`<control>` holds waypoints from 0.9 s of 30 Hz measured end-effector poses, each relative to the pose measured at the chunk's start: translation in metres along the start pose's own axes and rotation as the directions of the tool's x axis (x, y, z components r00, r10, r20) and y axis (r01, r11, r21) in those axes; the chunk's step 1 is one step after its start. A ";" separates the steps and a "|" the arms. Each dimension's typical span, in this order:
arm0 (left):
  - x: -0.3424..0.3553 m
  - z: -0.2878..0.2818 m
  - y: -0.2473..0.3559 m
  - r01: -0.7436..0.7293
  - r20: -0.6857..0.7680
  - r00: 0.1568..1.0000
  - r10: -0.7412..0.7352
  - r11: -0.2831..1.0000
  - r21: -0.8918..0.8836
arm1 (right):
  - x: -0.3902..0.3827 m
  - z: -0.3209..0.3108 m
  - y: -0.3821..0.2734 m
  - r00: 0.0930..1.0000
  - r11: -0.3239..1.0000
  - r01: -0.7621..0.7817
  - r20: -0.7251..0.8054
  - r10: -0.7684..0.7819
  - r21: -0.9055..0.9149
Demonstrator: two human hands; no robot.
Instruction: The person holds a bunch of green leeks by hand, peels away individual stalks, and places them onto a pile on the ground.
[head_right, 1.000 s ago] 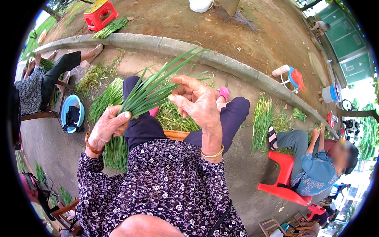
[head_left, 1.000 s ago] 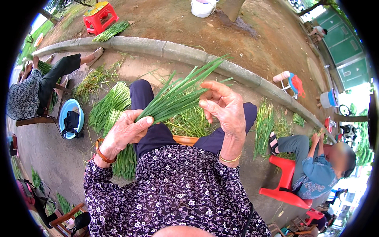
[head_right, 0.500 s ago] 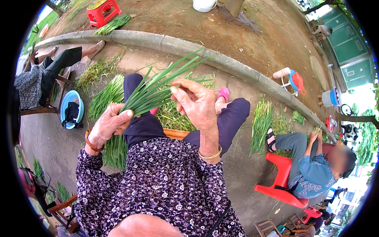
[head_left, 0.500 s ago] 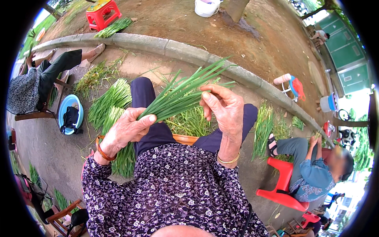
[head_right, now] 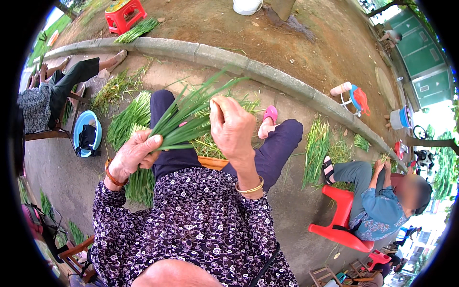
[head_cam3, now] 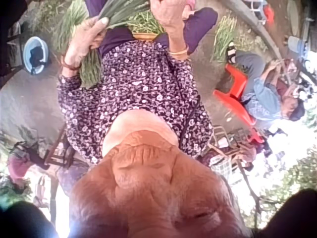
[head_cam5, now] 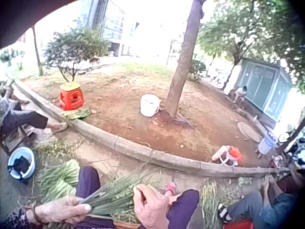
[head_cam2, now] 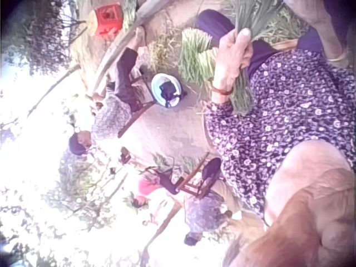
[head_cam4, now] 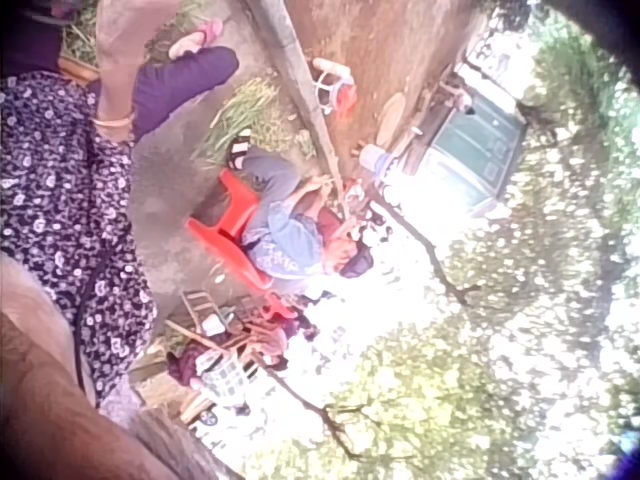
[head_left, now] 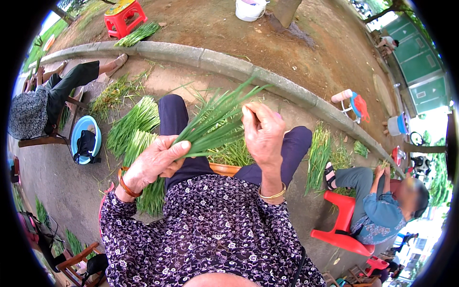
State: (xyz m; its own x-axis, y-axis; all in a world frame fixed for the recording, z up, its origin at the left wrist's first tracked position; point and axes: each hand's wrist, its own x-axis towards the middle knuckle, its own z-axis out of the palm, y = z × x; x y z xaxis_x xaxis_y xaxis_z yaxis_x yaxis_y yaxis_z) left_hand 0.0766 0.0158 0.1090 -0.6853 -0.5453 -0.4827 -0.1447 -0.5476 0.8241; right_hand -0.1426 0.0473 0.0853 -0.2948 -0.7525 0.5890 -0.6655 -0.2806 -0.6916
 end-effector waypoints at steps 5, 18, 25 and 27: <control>0.000 -0.006 -0.002 0.022 -0.016 1.000 -0.024 0.995 -0.094 | 0.010 -0.013 0.022 0.941 0.983 -0.050 -0.338 -0.012 -0.174; 0.003 -0.010 -0.002 0.010 -0.074 0.997 -0.017 0.996 -0.092 | 0.008 -0.042 -0.013 0.966 0.917 -0.113 -0.172 0.191 0.381; 0.003 -0.013 -0.004 -0.002 -0.049 0.999 -0.003 0.994 -0.107 | 0.011 -0.038 -0.003 0.886 0.632 -0.432 0.170 0.432 0.644; 0.003 -0.012 -0.004 -0.003 -0.029 1.000 0.000 0.994 -0.111 | 0.011 -0.038 -0.001 0.871 0.587 -0.470 0.238 0.430 0.660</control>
State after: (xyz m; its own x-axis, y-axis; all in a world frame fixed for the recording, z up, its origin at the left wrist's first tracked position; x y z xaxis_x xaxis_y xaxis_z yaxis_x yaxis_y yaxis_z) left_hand 0.0836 0.0082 0.1009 -0.6646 -0.5633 -0.4910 -0.0625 -0.6129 0.7877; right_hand -0.1717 0.0618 0.1085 -0.3795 -0.9178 0.1165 0.2004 -0.2044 -0.9581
